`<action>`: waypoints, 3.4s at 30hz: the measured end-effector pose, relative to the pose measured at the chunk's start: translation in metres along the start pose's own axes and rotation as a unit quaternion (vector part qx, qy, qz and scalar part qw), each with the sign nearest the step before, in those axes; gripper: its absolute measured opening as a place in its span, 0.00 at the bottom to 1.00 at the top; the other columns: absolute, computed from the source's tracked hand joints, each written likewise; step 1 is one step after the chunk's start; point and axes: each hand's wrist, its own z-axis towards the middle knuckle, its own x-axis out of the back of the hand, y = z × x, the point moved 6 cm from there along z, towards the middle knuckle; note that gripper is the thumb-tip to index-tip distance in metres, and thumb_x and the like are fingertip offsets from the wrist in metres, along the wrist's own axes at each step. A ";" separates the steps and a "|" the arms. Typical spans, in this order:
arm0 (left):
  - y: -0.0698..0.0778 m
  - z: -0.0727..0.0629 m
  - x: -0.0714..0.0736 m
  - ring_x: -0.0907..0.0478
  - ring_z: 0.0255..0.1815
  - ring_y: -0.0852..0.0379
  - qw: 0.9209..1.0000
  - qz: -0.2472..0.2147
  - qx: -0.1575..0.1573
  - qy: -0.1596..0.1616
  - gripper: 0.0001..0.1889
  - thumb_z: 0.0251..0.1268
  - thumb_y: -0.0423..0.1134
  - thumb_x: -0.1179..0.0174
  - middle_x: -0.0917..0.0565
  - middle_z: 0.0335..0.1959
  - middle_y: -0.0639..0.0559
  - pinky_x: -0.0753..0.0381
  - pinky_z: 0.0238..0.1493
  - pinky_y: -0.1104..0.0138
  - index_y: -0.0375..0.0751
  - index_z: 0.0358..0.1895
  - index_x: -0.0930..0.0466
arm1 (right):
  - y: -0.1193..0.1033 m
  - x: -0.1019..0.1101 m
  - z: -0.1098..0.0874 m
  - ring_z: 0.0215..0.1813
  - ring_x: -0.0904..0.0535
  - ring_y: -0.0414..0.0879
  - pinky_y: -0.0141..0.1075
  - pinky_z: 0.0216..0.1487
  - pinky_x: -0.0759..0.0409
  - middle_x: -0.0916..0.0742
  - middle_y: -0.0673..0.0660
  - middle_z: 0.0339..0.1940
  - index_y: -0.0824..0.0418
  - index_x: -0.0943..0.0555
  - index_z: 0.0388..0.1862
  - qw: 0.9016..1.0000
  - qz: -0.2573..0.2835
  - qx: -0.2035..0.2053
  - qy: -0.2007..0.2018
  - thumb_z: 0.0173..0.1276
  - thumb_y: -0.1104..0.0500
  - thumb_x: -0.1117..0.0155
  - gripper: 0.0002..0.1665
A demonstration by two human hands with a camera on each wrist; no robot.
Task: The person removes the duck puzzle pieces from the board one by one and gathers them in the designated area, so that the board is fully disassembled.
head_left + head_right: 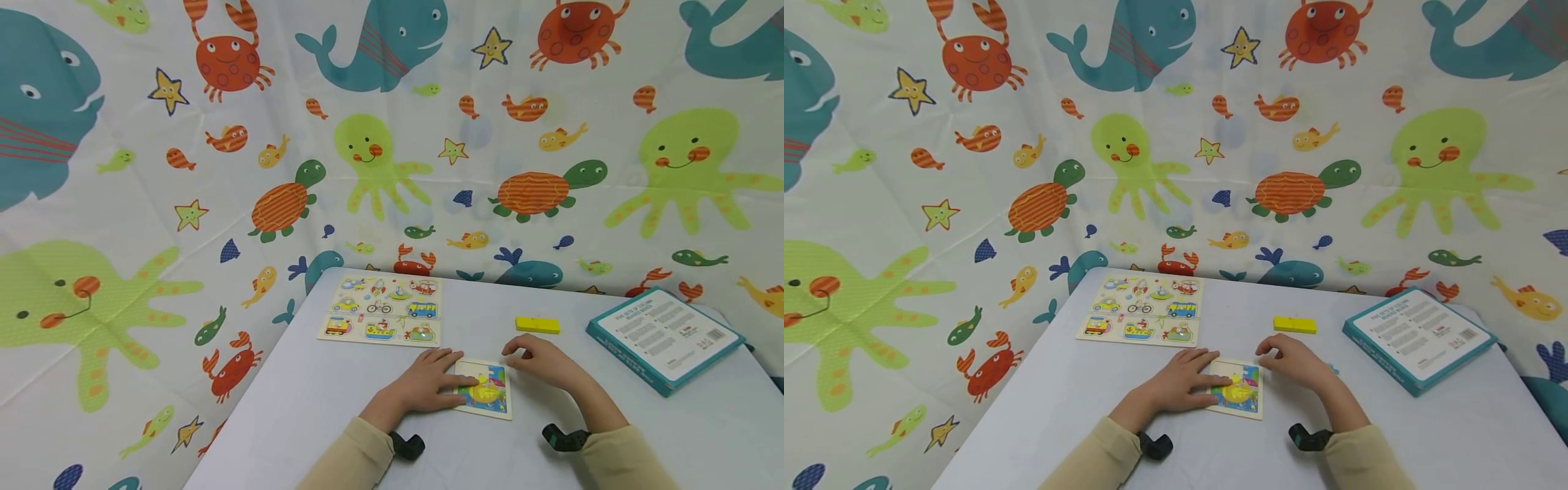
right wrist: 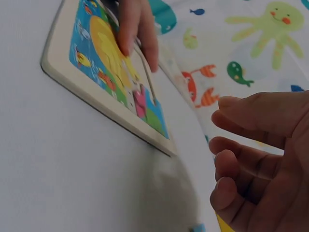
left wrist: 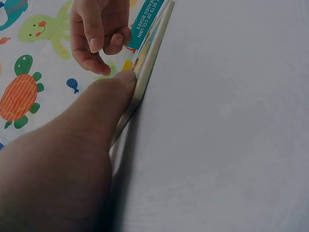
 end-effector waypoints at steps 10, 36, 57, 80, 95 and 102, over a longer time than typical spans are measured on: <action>-0.001 0.001 -0.003 0.52 0.81 0.52 1.000 0.003 -0.001 -0.003 0.25 0.70 0.72 0.62 0.48 0.81 0.58 0.49 0.79 0.49 0.90 0.69 0.46 | -0.011 -0.021 0.007 0.41 0.26 0.47 0.35 0.40 0.23 0.17 0.51 0.48 0.50 0.17 0.46 0.999 0.016 0.011 -0.025 0.65 0.54 0.31 0.11; -0.002 0.002 -0.004 0.50 0.81 0.52 1.000 0.015 -0.008 0.011 0.24 0.71 0.71 0.62 0.47 0.80 0.60 0.47 0.79 0.50 0.89 0.70 0.46 | -0.012 -0.039 0.014 0.41 0.27 0.45 0.39 0.47 0.21 0.21 0.50 0.47 0.49 0.16 0.39 0.998 -0.043 0.021 -0.032 0.61 0.60 0.27 0.10; -0.003 0.002 -0.006 0.51 0.81 0.53 1.000 0.016 -0.007 0.007 0.24 0.70 0.72 0.64 0.47 0.80 0.60 0.47 0.78 0.50 0.90 0.69 0.47 | -0.018 -0.041 0.008 0.42 0.29 0.47 0.36 0.43 0.25 0.26 0.53 0.47 0.50 0.19 0.34 0.998 -0.023 0.020 -0.058 0.62 0.60 0.28 0.08; -0.003 0.002 -0.007 0.52 0.81 0.53 1.000 0.014 -0.004 0.003 0.24 0.70 0.72 0.64 0.48 0.81 0.60 0.48 0.79 0.50 0.90 0.69 0.48 | -0.014 -0.037 0.010 0.40 0.27 0.45 0.35 0.42 0.24 0.22 0.49 0.39 0.48 0.21 0.38 0.997 -0.033 0.044 -0.050 0.64 0.59 0.29 0.09; -0.002 0.002 -0.005 0.51 0.81 0.52 1.000 0.014 -0.011 0.007 0.24 0.71 0.71 0.64 0.48 0.81 0.59 0.46 0.78 0.50 0.88 0.70 0.45 | -0.004 -0.033 0.012 0.42 0.26 0.46 0.37 0.42 0.24 0.19 0.48 0.38 0.47 0.21 0.40 1.000 0.011 0.007 -0.027 0.67 0.56 0.32 0.07; -0.002 0.002 -0.004 0.51 0.81 0.52 1.000 0.013 -0.008 0.003 0.24 0.71 0.71 0.64 0.48 0.81 0.59 0.46 0.78 0.50 0.89 0.70 0.46 | 0.001 -0.024 0.011 0.35 0.25 0.47 0.34 0.33 0.24 0.20 0.53 0.38 0.50 0.20 0.43 0.997 0.058 0.017 -0.038 0.72 0.56 0.39 0.03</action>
